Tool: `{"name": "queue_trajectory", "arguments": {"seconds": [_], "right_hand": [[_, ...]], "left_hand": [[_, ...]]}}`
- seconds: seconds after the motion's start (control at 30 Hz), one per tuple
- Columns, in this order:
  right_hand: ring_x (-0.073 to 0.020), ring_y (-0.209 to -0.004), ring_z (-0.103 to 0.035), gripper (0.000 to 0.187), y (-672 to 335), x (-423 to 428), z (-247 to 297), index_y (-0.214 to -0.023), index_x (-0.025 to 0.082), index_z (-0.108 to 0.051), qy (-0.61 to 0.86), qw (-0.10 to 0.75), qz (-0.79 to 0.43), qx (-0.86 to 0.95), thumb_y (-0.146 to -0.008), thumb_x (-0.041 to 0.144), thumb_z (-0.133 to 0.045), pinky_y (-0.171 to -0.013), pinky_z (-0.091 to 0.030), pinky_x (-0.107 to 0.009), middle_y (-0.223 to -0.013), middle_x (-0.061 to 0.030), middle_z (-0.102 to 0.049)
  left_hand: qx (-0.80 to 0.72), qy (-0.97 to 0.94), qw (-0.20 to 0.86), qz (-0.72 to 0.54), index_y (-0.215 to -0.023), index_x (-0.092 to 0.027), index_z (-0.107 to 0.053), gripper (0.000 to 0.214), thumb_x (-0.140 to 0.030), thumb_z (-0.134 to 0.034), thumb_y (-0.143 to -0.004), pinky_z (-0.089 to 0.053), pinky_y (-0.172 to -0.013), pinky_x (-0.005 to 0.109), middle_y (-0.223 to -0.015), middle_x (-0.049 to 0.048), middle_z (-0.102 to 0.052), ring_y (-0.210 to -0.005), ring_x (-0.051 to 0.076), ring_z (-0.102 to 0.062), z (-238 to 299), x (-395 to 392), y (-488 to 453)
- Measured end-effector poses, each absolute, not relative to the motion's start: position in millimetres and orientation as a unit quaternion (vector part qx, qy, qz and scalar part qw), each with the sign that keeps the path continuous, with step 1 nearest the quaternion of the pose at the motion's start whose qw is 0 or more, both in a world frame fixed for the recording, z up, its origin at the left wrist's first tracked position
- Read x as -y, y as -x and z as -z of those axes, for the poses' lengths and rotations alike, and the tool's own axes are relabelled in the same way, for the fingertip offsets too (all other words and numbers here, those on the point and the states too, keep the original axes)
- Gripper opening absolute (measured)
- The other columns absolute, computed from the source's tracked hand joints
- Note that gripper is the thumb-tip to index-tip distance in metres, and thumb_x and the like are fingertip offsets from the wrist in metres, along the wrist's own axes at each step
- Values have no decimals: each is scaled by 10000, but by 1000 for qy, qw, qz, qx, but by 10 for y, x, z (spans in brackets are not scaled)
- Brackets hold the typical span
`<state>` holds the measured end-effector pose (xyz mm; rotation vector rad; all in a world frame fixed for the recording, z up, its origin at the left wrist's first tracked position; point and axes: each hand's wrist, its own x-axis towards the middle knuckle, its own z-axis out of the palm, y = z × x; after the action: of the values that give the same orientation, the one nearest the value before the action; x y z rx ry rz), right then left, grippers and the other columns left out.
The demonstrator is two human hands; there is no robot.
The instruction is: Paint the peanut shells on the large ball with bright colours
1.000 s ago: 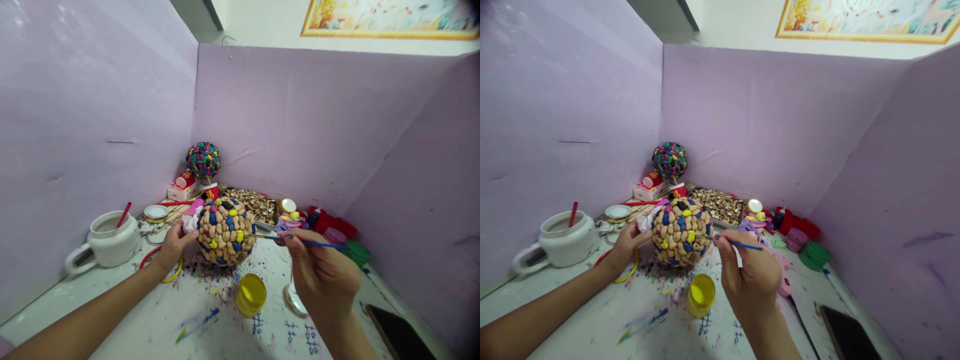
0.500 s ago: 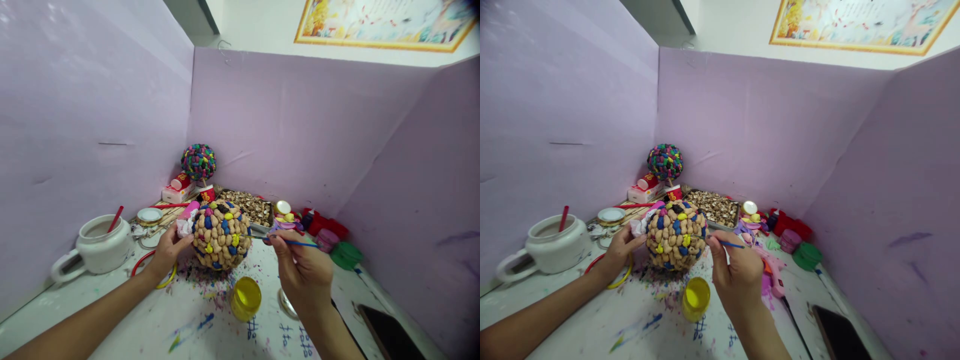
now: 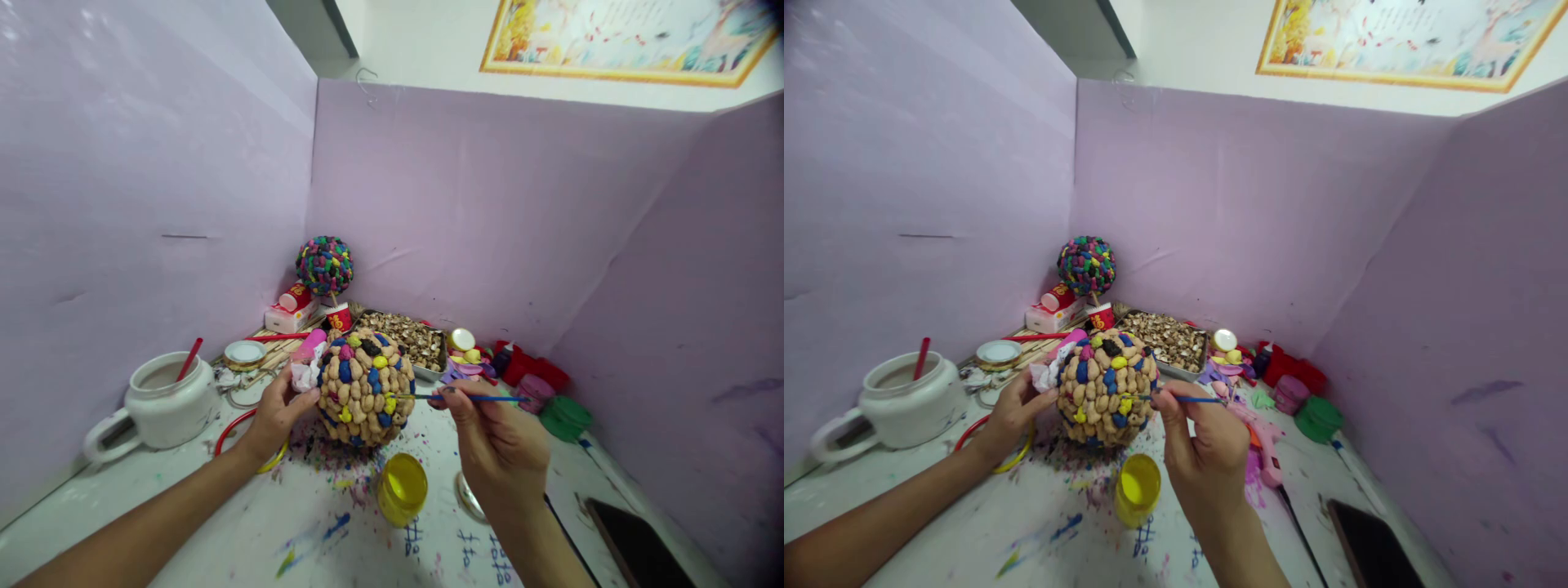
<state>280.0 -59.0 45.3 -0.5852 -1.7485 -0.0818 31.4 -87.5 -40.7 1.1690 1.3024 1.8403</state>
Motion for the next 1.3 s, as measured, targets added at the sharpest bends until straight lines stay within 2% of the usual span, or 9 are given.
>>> {"name": "queue_trajectory", "arguments": {"seconds": [0.27,0.5,0.7,1.0,1.3], "right_hand": [[-124,-500,-642,97,-2828,553,-451,-765,187,-645,273,608,40,744,-840,193,-583,-478,-492,-206,-620,-1,-701],[-113,-487,-628,91,-2777,598,-463,-780,184,-642,257,606,-2,753,-838,165,-576,-475,-491,-193,-616,9,-695],[-104,-507,-619,107,-2800,583,-495,-749,179,-631,261,610,9,748,-835,146,-576,-497,-478,-190,-605,14,-678],[-105,-562,-631,123,-2911,575,-553,-765,159,-646,289,631,-46,719,-856,199,-574,-543,-476,-201,-644,-9,-693],[-79,-474,-575,159,-2966,644,-670,-733,145,-660,273,592,-67,755,-855,185,-566,-466,-429,-178,-568,10,-655]], "left_hand": [[-483,-468,286,-683,-1047,-211,-622,433,-389,-746,-671,-468,-884,377,-1074,60,-677,-1011,287,-590,425,856,-292],[-499,-486,264,-667,-1007,-212,-622,371,-394,-722,-701,-464,-868,396,-1004,57,-672,-963,285,-588,448,849,-267],[-501,-471,282,-669,-1044,-194,-606,450,-414,-740,-675,-471,-877,396,-1048,70,-677,-1006,299,-588,418,840,-266],[-527,-458,277,-660,-1053,-171,-585,502,-462,-727,-669,-458,-900,394,-1050,63,-667,-1030,297,-580,537,759,-165],[-519,-454,282,-667,-1070,-174,-585,508,-455,-733,-673,-448,-920,399,-1095,64,-665,-1072,301,-561,528,741,-196]]}}
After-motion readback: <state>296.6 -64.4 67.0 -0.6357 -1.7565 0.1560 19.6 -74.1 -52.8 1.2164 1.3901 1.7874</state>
